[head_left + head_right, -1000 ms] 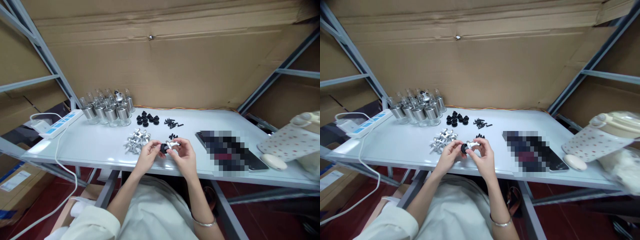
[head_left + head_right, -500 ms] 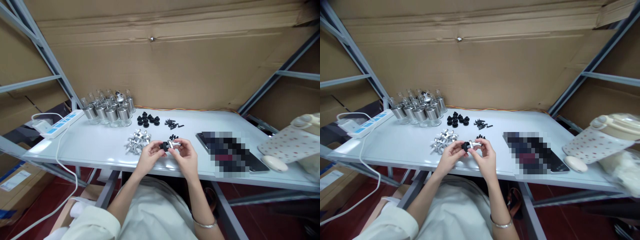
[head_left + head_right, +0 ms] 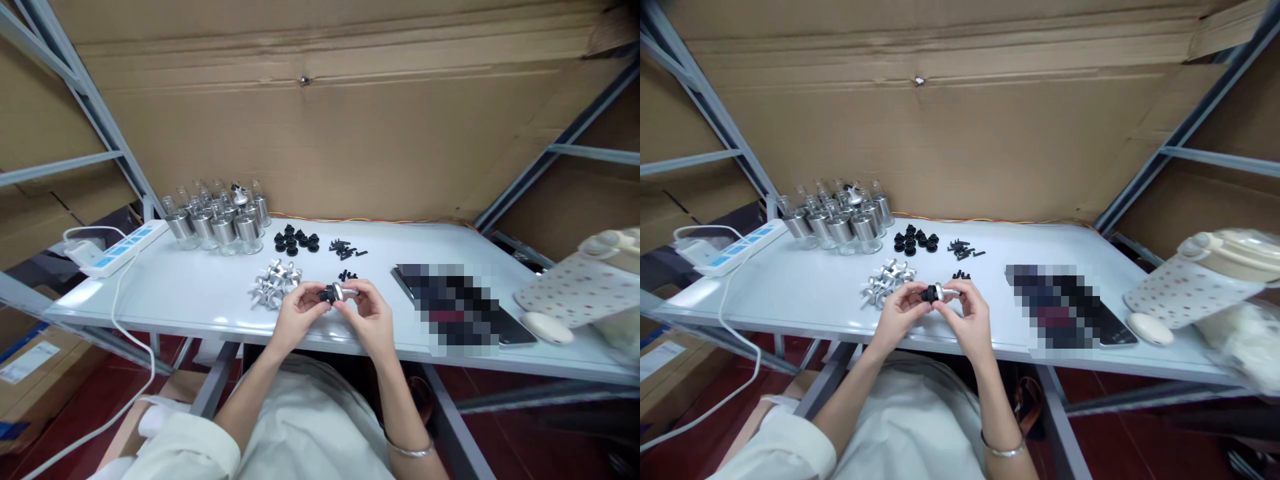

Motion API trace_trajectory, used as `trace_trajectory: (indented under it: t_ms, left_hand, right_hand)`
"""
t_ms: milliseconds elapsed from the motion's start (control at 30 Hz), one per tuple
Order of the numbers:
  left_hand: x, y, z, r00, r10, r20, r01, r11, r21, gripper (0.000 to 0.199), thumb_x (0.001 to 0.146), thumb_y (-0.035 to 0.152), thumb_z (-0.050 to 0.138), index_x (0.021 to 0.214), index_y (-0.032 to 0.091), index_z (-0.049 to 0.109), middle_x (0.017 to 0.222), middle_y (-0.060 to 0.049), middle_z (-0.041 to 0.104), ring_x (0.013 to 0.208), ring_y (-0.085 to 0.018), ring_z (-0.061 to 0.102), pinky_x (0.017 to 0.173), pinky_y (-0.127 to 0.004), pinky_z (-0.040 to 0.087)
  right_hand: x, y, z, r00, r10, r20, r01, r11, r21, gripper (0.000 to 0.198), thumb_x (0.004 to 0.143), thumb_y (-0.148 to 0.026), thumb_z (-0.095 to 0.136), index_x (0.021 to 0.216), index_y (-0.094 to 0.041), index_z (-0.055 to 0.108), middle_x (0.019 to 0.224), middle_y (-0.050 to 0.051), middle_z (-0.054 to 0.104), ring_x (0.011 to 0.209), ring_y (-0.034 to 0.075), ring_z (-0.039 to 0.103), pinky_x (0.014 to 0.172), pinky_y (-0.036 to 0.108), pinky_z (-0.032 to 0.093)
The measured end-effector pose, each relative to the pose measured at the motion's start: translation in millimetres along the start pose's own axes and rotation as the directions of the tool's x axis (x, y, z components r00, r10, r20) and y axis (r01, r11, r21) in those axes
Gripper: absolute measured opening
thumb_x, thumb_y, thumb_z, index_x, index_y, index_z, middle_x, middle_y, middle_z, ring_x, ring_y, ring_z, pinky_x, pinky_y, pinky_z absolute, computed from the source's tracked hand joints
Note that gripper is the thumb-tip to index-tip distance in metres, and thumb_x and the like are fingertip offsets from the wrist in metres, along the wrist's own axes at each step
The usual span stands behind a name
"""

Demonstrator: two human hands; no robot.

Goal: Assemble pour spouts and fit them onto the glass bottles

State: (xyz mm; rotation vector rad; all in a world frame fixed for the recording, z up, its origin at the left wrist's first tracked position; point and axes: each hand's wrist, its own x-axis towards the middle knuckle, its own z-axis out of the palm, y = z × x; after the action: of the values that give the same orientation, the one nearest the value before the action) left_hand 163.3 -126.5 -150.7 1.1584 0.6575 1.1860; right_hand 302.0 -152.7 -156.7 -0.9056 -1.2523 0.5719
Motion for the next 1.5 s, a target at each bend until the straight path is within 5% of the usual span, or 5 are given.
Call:
trace_trajectory:
  t_ms: [300, 567, 1067, 1300, 1500]
  left_hand:
    - [-1.7, -2.9, -2.6, 0.983, 0.183, 0.005, -0.182, 0.970, 0.160, 0.019, 0.065, 0.012, 0.070, 0.084, 0.016, 0.069, 0.086, -0.003, 0.060, 0.076, -0.012, 0.060, 0.072, -0.022, 0.051]
    - [-1.5, -5.0, -2.1, 0.958, 0.284, -0.044, -0.275, 0.951, 0.137, 0.015, 0.063, 0.011, 0.074, 0.077, 0.016, 0.069, 0.075, 0.000, 0.056, 0.070, -0.010, 0.057, 0.066, -0.020, 0.048]
    - [0.1, -6.5, -2.0, 0.959, 0.271, -0.084, -0.261, 0.959, 0.113, 0.014, 0.058, 0.012, 0.078, 0.070, 0.016, 0.071, 0.066, 0.001, 0.057, 0.064, -0.010, 0.056, 0.062, -0.021, 0.047]
    - [-6.8, -8.4, -0.1, 0.919, 0.393, -0.032, -0.358, 0.865, 0.351, 0.016, 0.069, 0.012, 0.071, 0.084, 0.018, 0.070, 0.074, -0.001, 0.058, 0.072, -0.012, 0.055, 0.070, -0.024, 0.046]
    - [-9.7, -3.6, -2.5, 0.926, 0.366, 0.090, -0.369, 0.829, 0.421, 0.024, 0.082, 0.021, 0.060, 0.105, 0.020, 0.066, 0.084, -0.004, 0.057, 0.080, -0.015, 0.054, 0.078, -0.027, 0.046]
  right_hand:
    - [-2.0, 2.1, -0.3, 0.997, 0.015, 0.082, -0.012, 0.999, -0.032, 0.030, 0.071, -0.029, 0.075, 0.095, -0.022, 0.059, 0.094, 0.005, 0.057, 0.080, 0.016, 0.059, 0.073, 0.031, 0.052]
    - [-2.7, 4.4, -0.8, 0.994, 0.051, 0.094, -0.052, 0.999, 0.013, 0.026, 0.070, -0.029, 0.075, 0.092, -0.022, 0.063, 0.091, 0.005, 0.060, 0.077, 0.016, 0.061, 0.070, 0.031, 0.054]
    - [1.9, 2.7, -1.2, 0.977, 0.024, 0.213, -0.046, 0.994, 0.101, 0.022, 0.073, -0.027, 0.073, 0.092, -0.023, 0.062, 0.092, 0.004, 0.058, 0.081, 0.015, 0.060, 0.074, 0.031, 0.052]
    - [-3.7, 0.4, 1.6, 0.986, 0.031, 0.167, -0.023, 0.999, -0.049, 0.031, 0.072, -0.026, 0.071, 0.100, -0.026, 0.057, 0.105, 0.005, 0.049, 0.100, 0.019, 0.053, 0.080, 0.032, 0.047]
    - [-2.0, -0.2, -1.4, 0.996, 0.065, 0.065, -0.053, 0.983, -0.175, 0.024, 0.078, -0.025, 0.062, 0.101, -0.023, 0.065, 0.085, 0.001, 0.045, 0.067, 0.012, 0.044, 0.065, 0.028, 0.043]
